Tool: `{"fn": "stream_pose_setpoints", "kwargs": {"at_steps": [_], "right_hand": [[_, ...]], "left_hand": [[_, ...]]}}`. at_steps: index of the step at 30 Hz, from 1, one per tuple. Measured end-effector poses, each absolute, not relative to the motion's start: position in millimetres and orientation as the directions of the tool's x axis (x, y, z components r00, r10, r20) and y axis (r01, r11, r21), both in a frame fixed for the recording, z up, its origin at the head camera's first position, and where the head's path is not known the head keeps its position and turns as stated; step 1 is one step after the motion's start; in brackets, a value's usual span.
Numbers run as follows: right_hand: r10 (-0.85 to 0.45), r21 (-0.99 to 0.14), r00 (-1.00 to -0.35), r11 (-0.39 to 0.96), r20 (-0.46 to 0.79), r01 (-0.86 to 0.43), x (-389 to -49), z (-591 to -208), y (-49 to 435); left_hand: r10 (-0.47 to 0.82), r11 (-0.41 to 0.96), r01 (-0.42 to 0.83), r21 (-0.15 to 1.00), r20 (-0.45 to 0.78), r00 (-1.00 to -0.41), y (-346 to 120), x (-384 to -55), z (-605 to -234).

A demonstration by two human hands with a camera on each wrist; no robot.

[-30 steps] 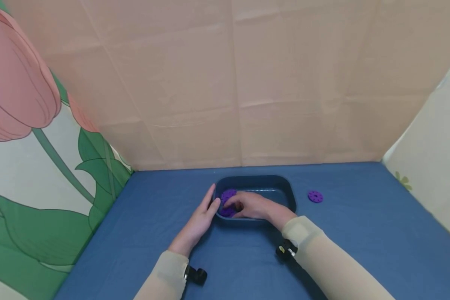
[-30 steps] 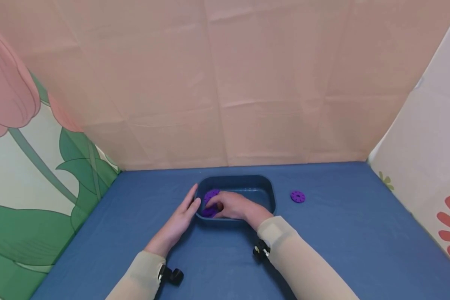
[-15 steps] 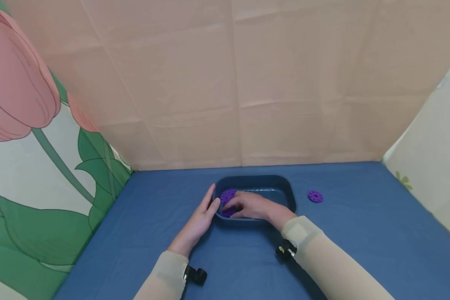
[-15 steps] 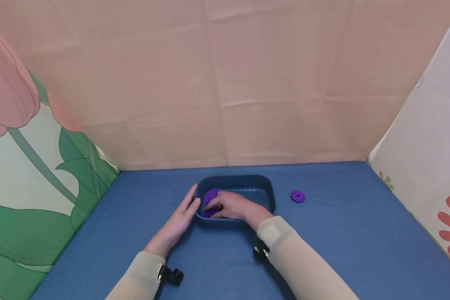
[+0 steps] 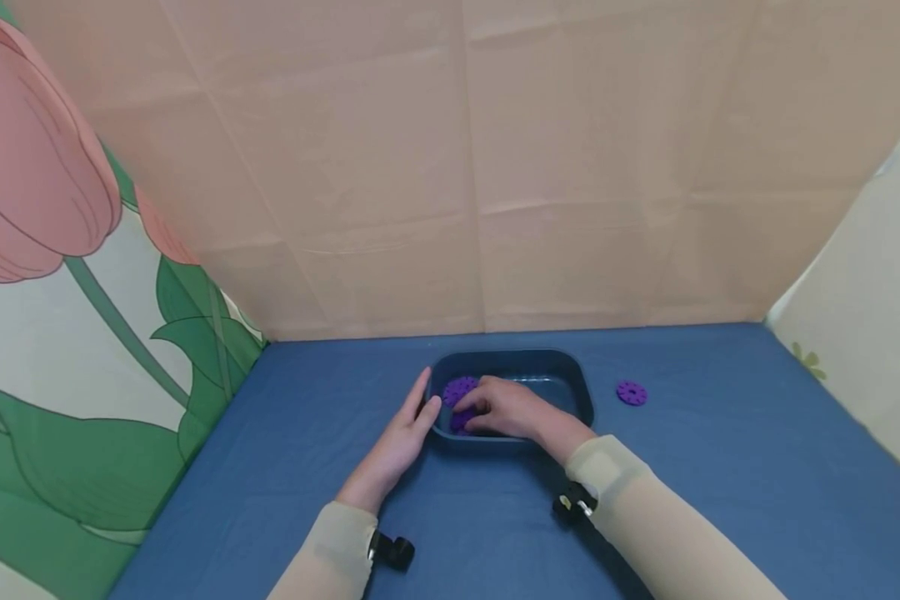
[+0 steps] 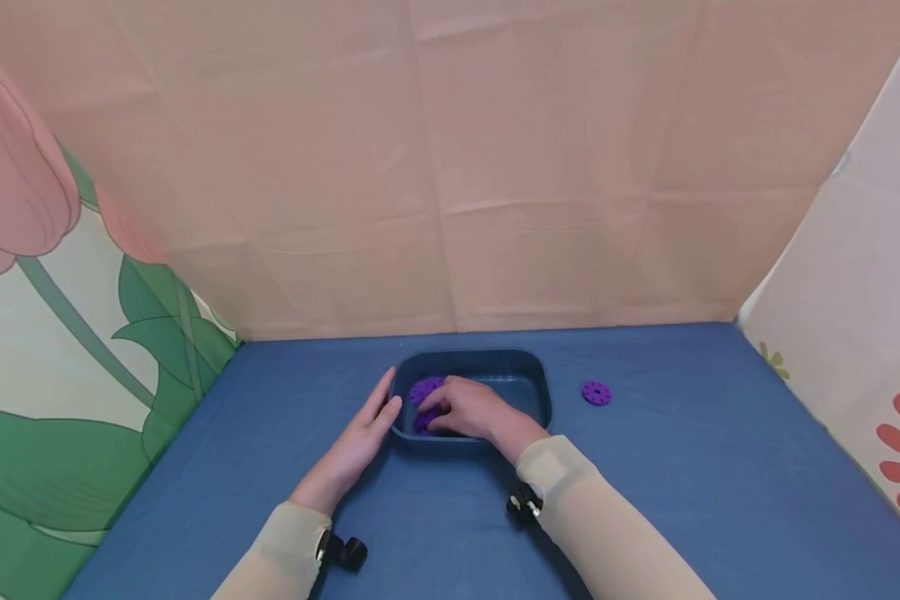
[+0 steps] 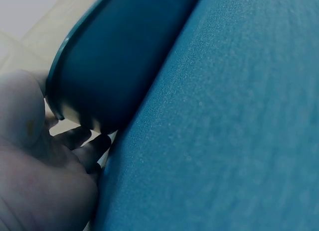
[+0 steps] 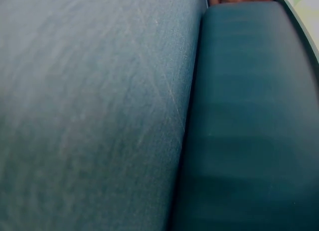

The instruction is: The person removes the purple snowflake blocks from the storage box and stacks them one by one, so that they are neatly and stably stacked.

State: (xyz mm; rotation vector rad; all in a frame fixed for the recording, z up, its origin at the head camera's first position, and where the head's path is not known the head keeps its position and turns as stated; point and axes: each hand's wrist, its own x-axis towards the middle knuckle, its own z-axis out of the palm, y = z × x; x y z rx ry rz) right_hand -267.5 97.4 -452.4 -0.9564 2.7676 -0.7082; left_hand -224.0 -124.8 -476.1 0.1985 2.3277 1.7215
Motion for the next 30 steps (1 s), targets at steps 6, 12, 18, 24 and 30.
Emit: {"fn": "stream_pose_setpoints", "kwargs": {"at_steps": [6,12,18,24,30], "right_hand": [[-0.593,-0.509,-0.804,0.68,0.044,-0.529,-267.6,-450.5,98.1],[-0.589,-0.498,-0.807,0.692,0.027,-0.522,-267.4,-451.7,96.4],[-0.647,-0.427,-0.762,0.678,0.04,-0.598,-268.6,-455.1,93.9],[-0.673,-0.411,-0.738,0.661,0.044,-0.628,-270.5,-455.8,94.0],[-0.704,-0.409,-0.71,0.637,0.037,-0.653,-270.0,-455.5,93.7]], "left_hand": [[0.249,0.299,-0.034,0.954,-0.113,-0.962,-124.3,-224.7,-476.3],[0.263,0.287,-0.016,0.958,-0.095,-0.96,-125.0,-225.2,-477.6],[0.26,0.286,-0.016,0.958,-0.094,-0.961,-125.9,-225.5,-479.1],[0.26,0.286,-0.027,0.958,-0.104,-0.96,-125.4,-225.2,-477.6],[0.264,0.284,-0.012,0.959,-0.09,-0.96,-124.5,-225.0,-477.8]]}}
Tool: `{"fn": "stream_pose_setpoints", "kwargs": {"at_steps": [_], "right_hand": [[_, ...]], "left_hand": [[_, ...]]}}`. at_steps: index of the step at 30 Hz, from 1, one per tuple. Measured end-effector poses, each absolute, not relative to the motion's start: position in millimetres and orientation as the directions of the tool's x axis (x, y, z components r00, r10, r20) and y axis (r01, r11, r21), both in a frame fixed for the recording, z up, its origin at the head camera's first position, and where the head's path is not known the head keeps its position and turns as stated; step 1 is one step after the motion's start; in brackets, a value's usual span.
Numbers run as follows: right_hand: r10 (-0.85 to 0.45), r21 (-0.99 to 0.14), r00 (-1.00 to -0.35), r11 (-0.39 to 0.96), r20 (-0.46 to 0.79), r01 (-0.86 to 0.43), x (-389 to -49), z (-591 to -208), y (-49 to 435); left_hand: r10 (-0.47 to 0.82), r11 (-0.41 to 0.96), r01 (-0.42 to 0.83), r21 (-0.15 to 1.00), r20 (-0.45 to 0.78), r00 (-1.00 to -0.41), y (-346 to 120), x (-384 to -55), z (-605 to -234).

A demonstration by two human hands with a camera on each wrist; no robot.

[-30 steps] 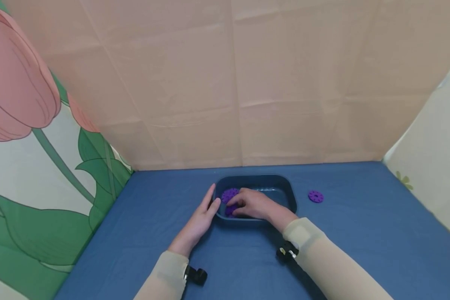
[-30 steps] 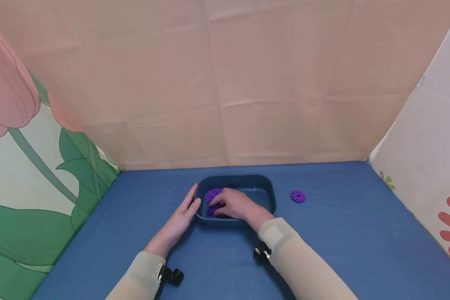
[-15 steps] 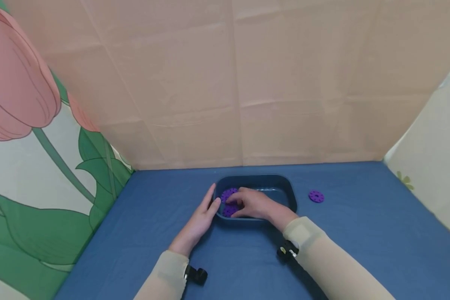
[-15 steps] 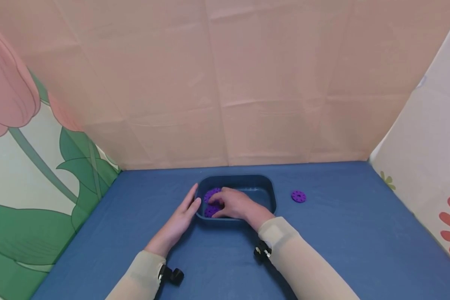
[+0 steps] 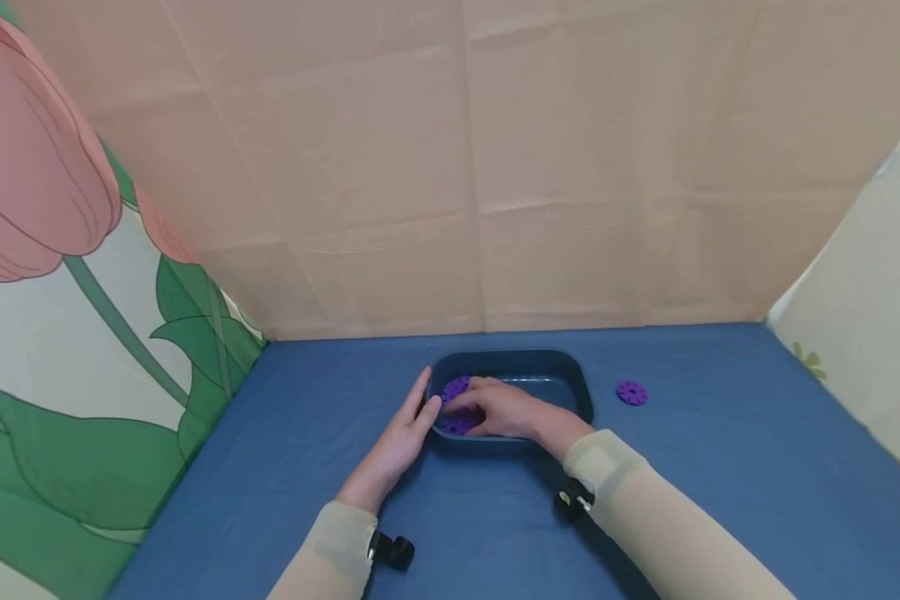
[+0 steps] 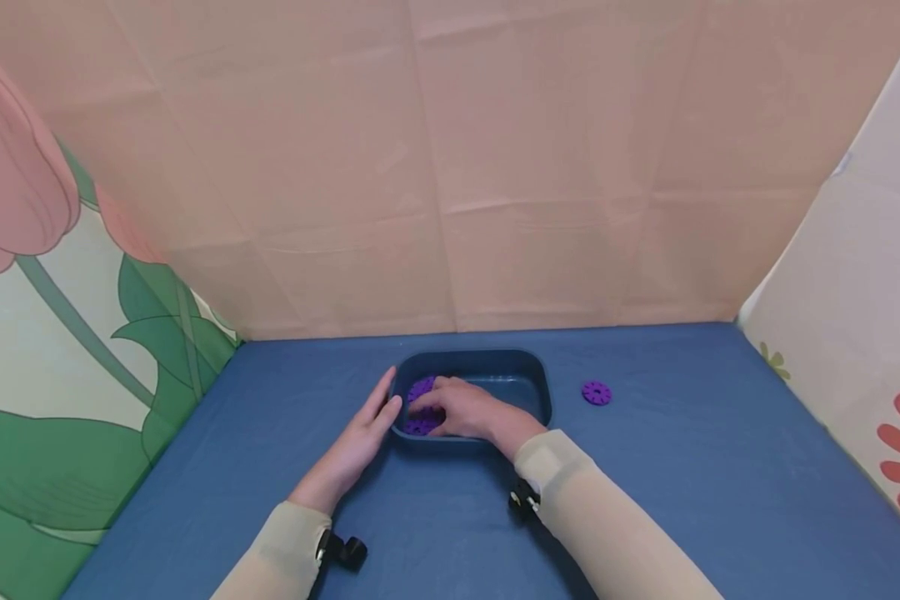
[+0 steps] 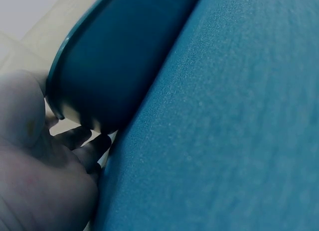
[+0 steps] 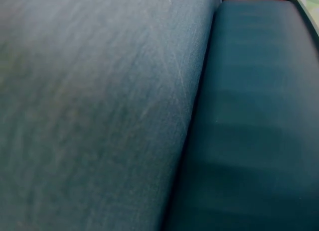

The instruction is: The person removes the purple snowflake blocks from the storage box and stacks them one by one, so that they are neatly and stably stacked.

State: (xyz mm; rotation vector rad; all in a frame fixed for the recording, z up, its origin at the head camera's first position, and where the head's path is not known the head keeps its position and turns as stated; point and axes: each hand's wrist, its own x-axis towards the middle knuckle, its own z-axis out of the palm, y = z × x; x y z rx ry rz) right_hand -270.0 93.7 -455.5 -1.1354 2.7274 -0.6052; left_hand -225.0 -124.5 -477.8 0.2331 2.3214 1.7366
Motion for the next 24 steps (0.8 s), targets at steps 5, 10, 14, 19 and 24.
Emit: {"fn": "stream_pose_setpoints", "kwargs": {"at_steps": [5,10,14,19,24], "right_hand": [[-0.718,-0.397,-0.695,0.628,0.037,-0.67,-269.8,-455.2,92.6],[-0.718,-0.391,-0.694,0.625,0.053,-0.676,-270.1,-454.7,92.3],[-0.684,-0.383,-0.726,0.653,0.074,-0.654,-271.3,-455.3,92.7],[-0.617,-0.378,-0.784,0.712,0.065,-0.592,-271.9,-455.7,92.5],[-0.589,-0.377,-0.805,0.733,0.062,-0.566,-270.7,-454.2,93.0]], "left_hand": [[0.27,0.278,-0.007,0.961,-0.085,-0.959,-125.1,-225.9,-479.6],[0.272,0.277,-0.011,0.961,-0.089,-0.958,-125.1,-225.9,-479.3],[0.264,0.275,-0.015,0.961,-0.09,-0.96,-124.7,-226.3,-478.6],[0.257,0.28,-0.017,0.96,-0.092,-0.962,-124.9,-226.3,-478.5],[0.258,0.283,-0.013,0.959,-0.089,-0.962,-125.1,-225.2,-478.5]]}}
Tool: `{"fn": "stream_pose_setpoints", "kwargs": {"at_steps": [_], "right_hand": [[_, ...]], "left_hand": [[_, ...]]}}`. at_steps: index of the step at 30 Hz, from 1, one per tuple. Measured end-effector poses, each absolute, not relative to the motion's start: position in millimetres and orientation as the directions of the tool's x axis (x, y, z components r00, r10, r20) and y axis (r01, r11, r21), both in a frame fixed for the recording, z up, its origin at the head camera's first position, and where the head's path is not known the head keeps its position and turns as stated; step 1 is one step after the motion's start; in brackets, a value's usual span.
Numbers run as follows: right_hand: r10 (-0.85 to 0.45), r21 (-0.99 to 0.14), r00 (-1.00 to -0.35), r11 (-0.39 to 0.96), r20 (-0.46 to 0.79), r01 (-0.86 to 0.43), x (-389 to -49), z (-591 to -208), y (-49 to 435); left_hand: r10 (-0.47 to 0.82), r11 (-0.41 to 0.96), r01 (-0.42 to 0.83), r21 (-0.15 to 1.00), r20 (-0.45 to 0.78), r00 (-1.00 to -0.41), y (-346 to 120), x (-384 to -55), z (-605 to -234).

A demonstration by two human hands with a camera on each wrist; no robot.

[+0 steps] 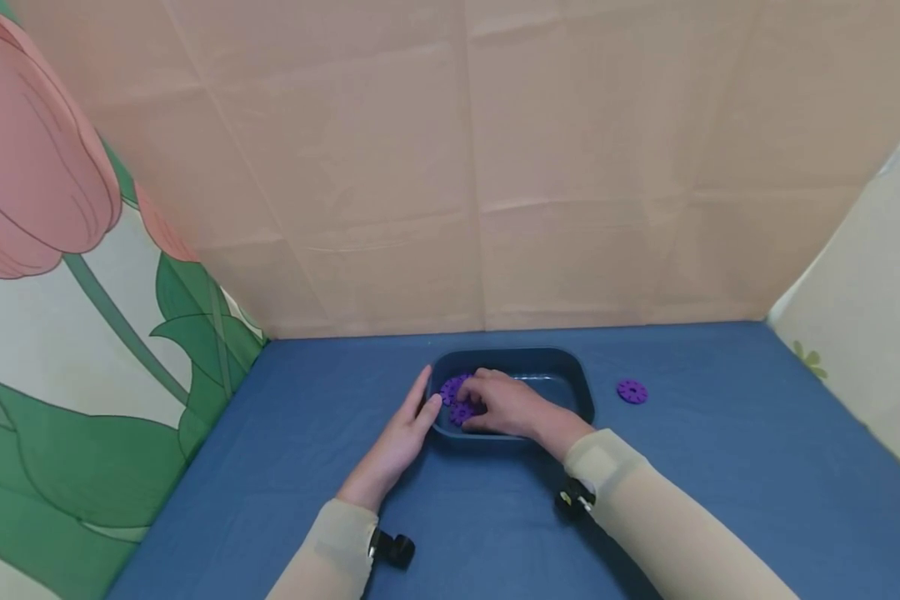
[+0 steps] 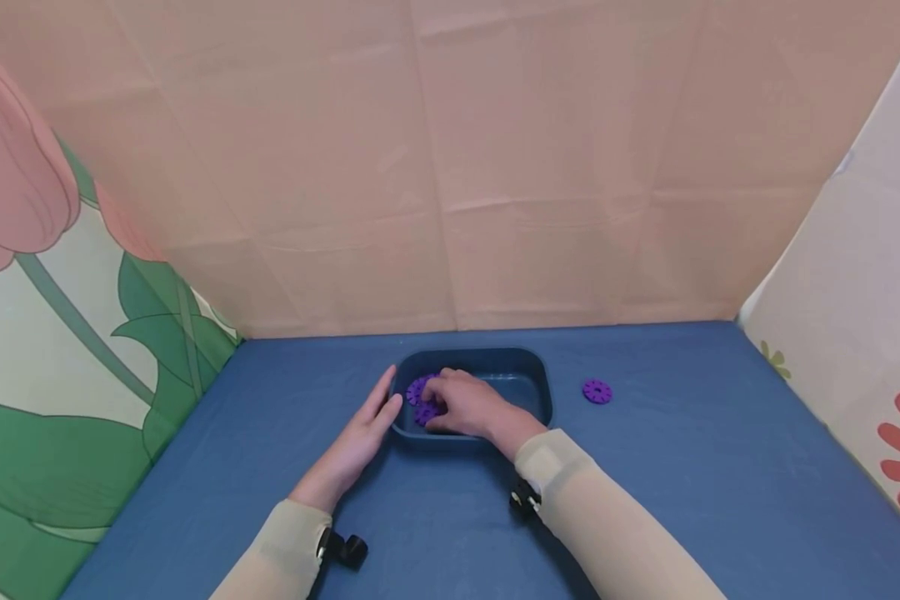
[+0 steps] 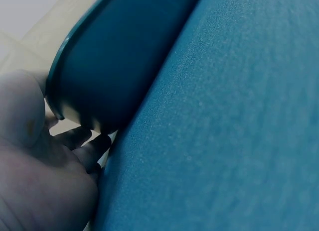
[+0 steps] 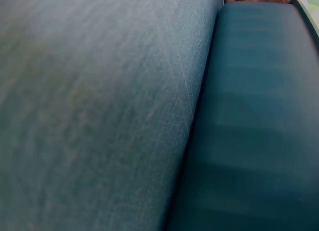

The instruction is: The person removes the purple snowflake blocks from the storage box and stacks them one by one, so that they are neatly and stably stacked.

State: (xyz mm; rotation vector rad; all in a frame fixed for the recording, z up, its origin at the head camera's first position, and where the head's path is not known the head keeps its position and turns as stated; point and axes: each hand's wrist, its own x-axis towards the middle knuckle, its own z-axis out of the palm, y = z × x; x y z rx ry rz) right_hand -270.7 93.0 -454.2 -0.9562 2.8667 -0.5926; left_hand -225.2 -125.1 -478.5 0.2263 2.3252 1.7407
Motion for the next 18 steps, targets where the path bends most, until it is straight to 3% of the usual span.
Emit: {"fn": "stream_pose_setpoints", "kwargs": {"at_steps": [11,18], "right_hand": [[-0.598,-0.356,-0.799,0.736,0.057,-0.576,-269.5,-451.2,92.7],[-0.55,-0.325,-0.833,0.779,0.056,-0.536,-268.5,-449.5,91.4]], "left_hand": [[0.261,0.28,-0.013,0.96,-0.09,-0.961,-124.4,-225.8,-477.8],[0.258,0.279,-0.013,0.96,-0.088,-0.962,-124.8,-227.3,-480.2]]}}
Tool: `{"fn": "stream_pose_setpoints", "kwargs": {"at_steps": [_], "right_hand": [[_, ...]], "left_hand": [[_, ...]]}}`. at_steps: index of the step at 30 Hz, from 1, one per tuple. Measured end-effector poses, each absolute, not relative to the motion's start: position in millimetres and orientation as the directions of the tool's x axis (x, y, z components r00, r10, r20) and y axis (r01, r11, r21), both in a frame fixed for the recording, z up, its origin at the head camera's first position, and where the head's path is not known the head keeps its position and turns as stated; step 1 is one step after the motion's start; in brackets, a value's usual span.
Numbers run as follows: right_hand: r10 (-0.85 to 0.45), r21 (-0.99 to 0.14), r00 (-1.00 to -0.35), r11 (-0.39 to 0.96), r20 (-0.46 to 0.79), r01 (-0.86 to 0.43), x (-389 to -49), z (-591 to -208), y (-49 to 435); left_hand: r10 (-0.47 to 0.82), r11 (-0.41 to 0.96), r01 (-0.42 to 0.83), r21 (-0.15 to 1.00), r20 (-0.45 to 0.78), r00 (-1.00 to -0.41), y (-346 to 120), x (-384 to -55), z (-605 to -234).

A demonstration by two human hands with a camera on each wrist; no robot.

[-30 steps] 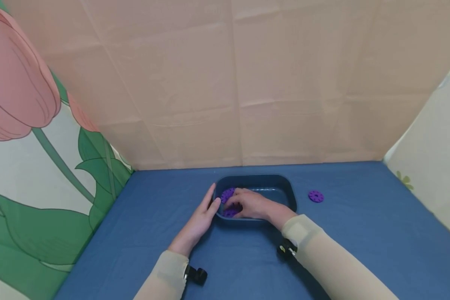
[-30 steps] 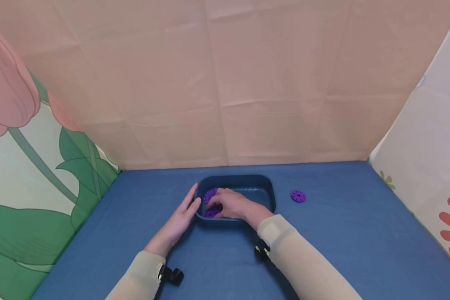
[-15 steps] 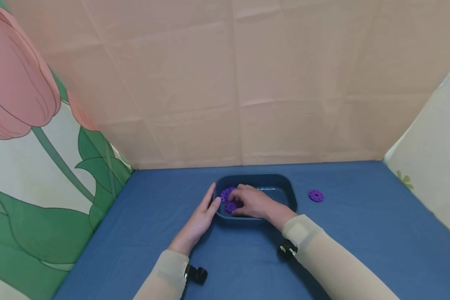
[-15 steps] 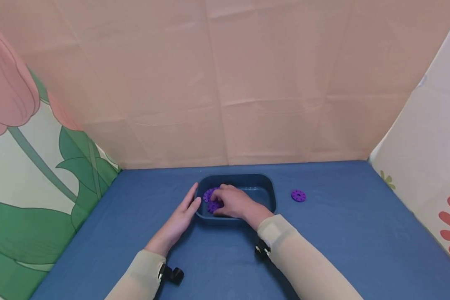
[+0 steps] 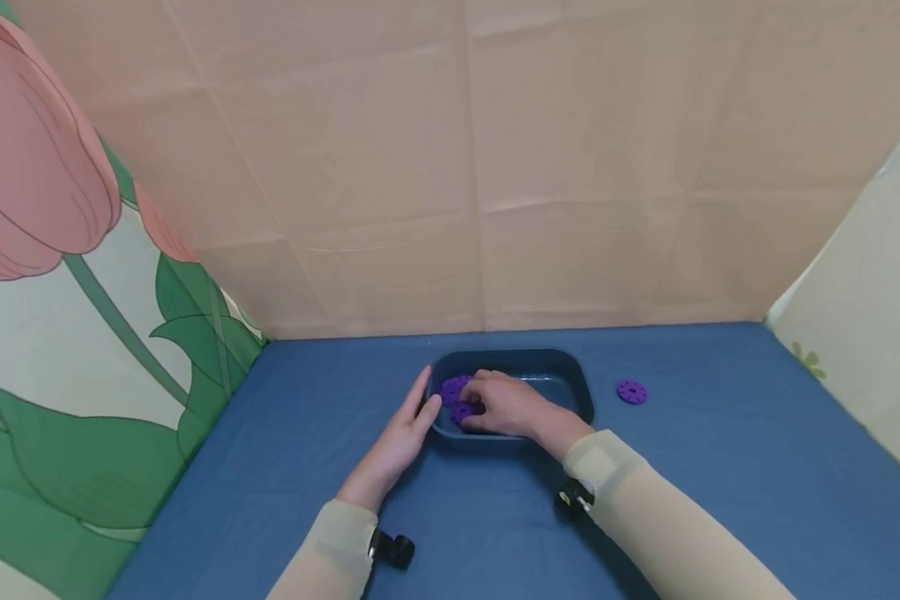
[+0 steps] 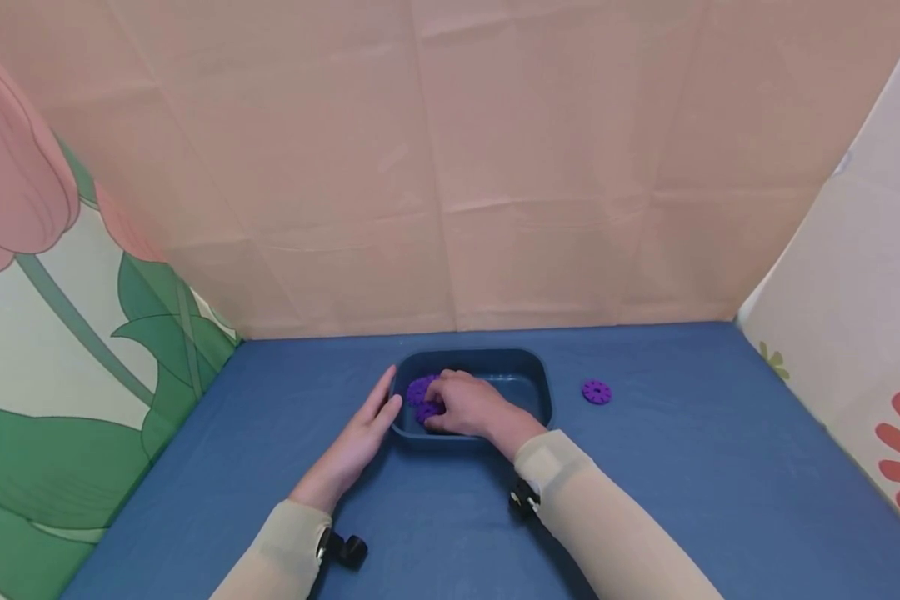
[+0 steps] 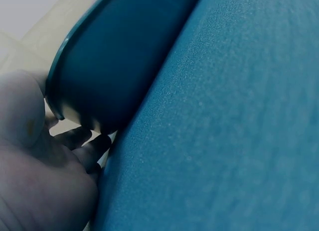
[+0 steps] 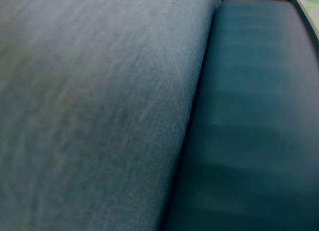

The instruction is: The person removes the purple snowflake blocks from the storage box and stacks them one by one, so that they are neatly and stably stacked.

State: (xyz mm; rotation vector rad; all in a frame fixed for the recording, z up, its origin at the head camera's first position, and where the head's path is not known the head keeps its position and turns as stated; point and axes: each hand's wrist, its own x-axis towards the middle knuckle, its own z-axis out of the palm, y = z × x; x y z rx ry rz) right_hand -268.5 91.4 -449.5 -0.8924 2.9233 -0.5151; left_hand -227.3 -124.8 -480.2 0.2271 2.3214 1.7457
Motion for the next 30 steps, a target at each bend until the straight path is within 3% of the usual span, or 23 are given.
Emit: {"fn": "stream_pose_setpoints", "kwargs": {"at_steps": [13,30], "right_hand": [[-0.386,-0.407,-0.907,0.811,0.166,-0.42,-265.4,-434.7,122.6],[-0.26,-0.479,-0.911,0.785,0.321,-0.393,-235.8,-413.6,192.0]], "left_hand": [[0.25,0.305,-0.005,0.952,-0.086,-0.964,-118.9,-224.7,-481.8],[0.24,0.324,-0.014,0.946,-0.097,-0.966,-119.7,-225.7,-481.6]]}}
